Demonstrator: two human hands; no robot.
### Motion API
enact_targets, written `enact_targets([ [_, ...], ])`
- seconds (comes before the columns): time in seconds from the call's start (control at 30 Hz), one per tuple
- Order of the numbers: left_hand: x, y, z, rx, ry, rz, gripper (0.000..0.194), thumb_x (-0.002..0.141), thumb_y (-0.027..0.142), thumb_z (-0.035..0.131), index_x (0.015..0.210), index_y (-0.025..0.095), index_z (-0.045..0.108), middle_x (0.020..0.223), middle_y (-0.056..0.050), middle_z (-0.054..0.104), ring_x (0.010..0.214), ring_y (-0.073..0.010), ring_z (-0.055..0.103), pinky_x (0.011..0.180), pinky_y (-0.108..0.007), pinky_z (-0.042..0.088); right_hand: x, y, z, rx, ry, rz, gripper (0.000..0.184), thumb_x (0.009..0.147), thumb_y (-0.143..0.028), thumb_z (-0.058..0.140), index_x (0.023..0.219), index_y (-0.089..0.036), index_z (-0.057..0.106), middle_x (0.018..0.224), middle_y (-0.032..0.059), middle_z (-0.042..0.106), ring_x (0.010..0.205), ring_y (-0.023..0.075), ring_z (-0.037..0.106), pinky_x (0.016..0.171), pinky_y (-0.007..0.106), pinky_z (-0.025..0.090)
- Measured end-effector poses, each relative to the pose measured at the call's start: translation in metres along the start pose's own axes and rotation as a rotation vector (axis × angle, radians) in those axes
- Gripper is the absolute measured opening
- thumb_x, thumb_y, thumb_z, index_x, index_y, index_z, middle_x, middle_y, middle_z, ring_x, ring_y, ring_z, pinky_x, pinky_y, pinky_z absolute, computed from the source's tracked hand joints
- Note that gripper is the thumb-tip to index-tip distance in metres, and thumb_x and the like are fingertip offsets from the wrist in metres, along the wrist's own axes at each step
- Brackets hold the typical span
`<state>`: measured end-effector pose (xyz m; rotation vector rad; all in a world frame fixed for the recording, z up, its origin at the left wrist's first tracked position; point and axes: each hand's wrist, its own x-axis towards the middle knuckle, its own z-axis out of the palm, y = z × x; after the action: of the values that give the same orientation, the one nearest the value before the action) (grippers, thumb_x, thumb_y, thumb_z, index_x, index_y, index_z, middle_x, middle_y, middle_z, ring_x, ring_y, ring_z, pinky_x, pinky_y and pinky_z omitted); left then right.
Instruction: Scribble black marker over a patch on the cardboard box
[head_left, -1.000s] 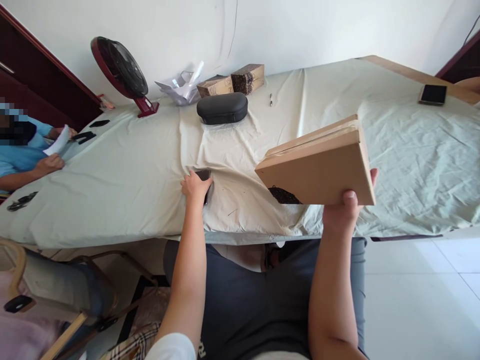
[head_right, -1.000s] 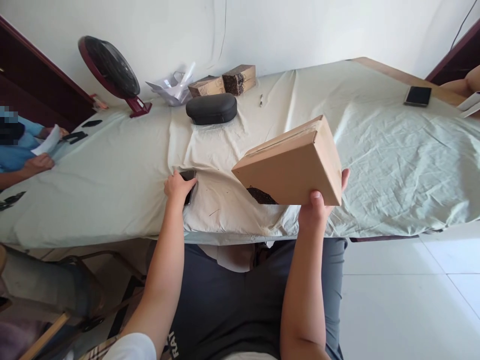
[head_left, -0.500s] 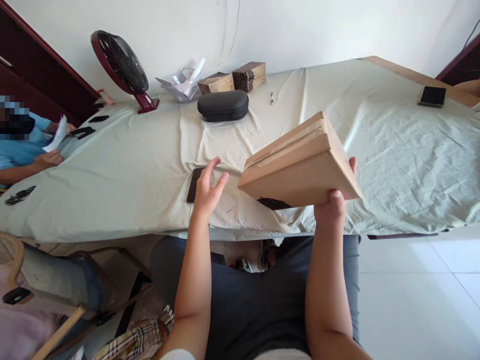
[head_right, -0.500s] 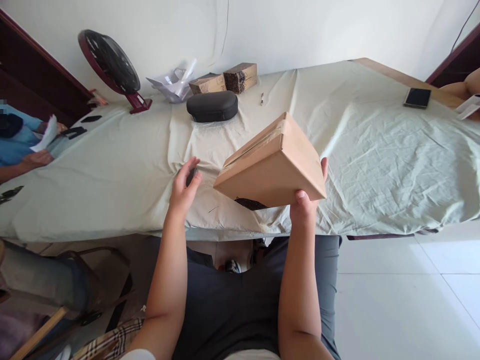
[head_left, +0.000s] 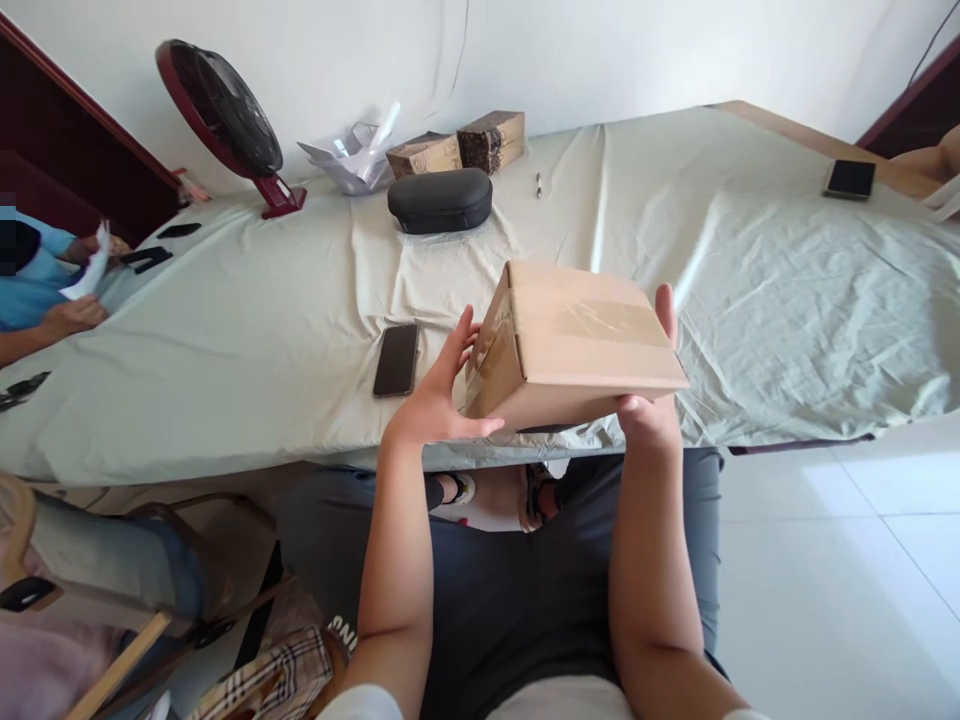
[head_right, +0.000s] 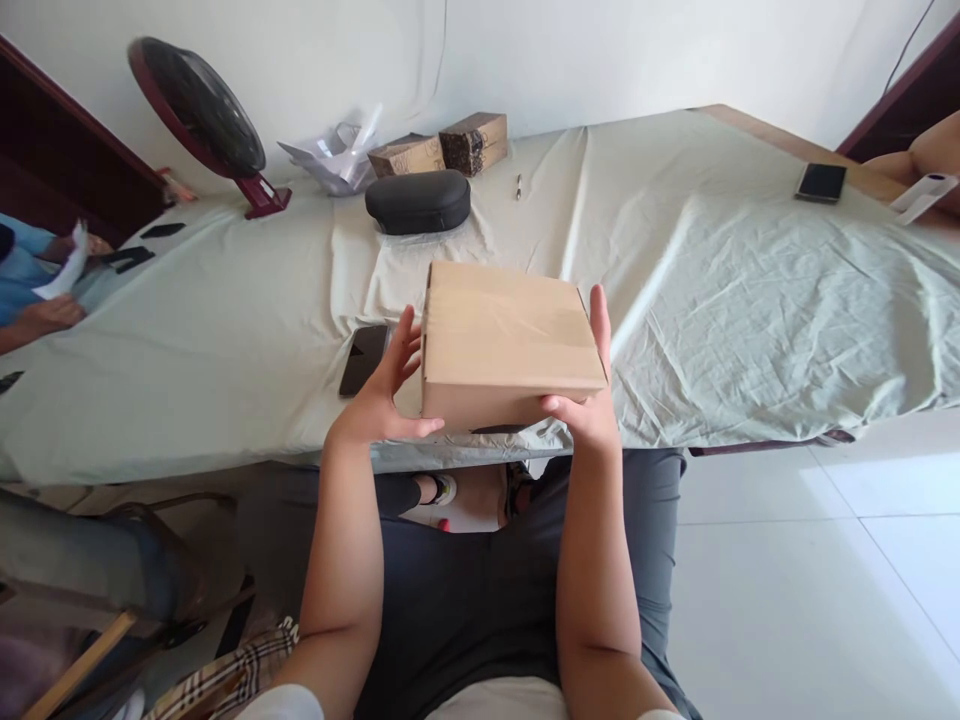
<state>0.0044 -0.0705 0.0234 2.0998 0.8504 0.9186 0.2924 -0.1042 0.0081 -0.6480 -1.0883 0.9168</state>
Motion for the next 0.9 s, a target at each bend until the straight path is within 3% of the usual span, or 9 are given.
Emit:
enact_targets([
  [0.13, -0.004, 0.007, -0.003, 0.066, 0.035, 0.028, 0.145, 0.073, 0.043, 0.097, 0.176, 0.043, -0.004, 0.181, -0.010, 0.026, 0.171, -0.0363, 0.026, 0.136, -0.054, 0.035, -0.003, -0.016, 0.005, 0.056, -0.104, 0.034, 0.096, 0.072, -0.067, 0.093, 0.157, -0.054, 0.053, 0.174, -0.0129, 0.045, 0.168, 0.0274, 0.036, 0.140, 0.049, 0.034],
  [0.27, -0.008, 0.023, -0.006, 0.275, 0.068, -0.020, 0.142, 0.073, 0.038, 0.098, 0.176, 0.044, 0.001, 0.182, -0.009, 0.019, 0.170, -0.0403, 0.024, 0.135, -0.057, 0.037, -0.005, -0.025, 0.008, 0.115, -0.114, 0.170, 0.087, 0.080, -0.091, 0.068, 0.156, -0.051, 0.056, 0.174, -0.0121, 0.046, 0.171, 0.0282, 0.029, 0.139, 0.058, 0.031],
  [0.37, -0.011, 0.035, -0.006, 0.413, 0.090, 0.018, 0.132, 0.079, 0.032, 0.095, 0.176, 0.042, 0.006, 0.183, -0.009, 0.018, 0.171, -0.0421, 0.019, 0.136, -0.059, 0.035, -0.004, -0.026, 0.010, 0.117, -0.048, 0.298, 0.072, 0.089, -0.087, 0.059, 0.150, -0.049, 0.062, 0.169, -0.0106, 0.054, 0.169, 0.0275, 0.033, 0.136, 0.058, 0.038],
  [0.47, -0.014, 0.045, -0.008, 0.454, 0.104, 0.060, 0.124, 0.083, 0.030, 0.091, 0.176, 0.041, 0.009, 0.183, -0.009, 0.020, 0.172, -0.0435, 0.016, 0.136, -0.064, 0.031, -0.003, -0.025, 0.012, 0.079, -0.011, 0.414, 0.074, 0.088, -0.085, 0.061, 0.148, -0.043, 0.064, 0.162, -0.0042, 0.062, 0.166, 0.0295, 0.040, 0.131, 0.056, 0.047],
  [0.57, -0.018, 0.056, -0.012, 0.450, 0.106, 0.049, 0.119, 0.084, 0.032, 0.089, 0.176, 0.042, 0.014, 0.182, -0.008, 0.023, 0.171, -0.0441, 0.018, 0.136, -0.066, 0.029, -0.002, -0.023, 0.010, 0.095, -0.045, 0.414, 0.080, 0.085, -0.085, 0.064, 0.151, -0.039, 0.062, 0.161, -0.0007, 0.064, 0.163, 0.0316, 0.045, 0.129, 0.055, 0.049],
  [0.73, -0.028, 0.070, -0.015, 0.452, 0.135, 0.066, 0.118, 0.080, 0.028, 0.089, 0.174, 0.045, 0.020, 0.179, -0.005, 0.029, 0.169, -0.0421, 0.026, 0.137, -0.064, 0.031, -0.003, -0.009, -0.003, 0.100, -0.138, 0.397, 0.077, 0.079, -0.066, 0.082, 0.149, -0.043, 0.061, 0.157, -0.0030, 0.067, 0.157, 0.0309, 0.054, 0.124, 0.052, 0.056],
  [0.9, -0.035, 0.079, -0.006, 0.460, 0.139, 0.100, 0.116, 0.075, 0.040, 0.096, 0.172, 0.043, 0.031, 0.180, -0.005, 0.029, 0.171, -0.0486, 0.012, 0.137, -0.075, 0.005, -0.003, 0.009, -0.010, 0.133, -0.077, 0.422, 0.078, 0.073, -0.072, 0.085, 0.143, -0.043, 0.065, 0.148, -0.0030, 0.073, 0.148, 0.0306, 0.063, 0.119, 0.051, 0.060],
])
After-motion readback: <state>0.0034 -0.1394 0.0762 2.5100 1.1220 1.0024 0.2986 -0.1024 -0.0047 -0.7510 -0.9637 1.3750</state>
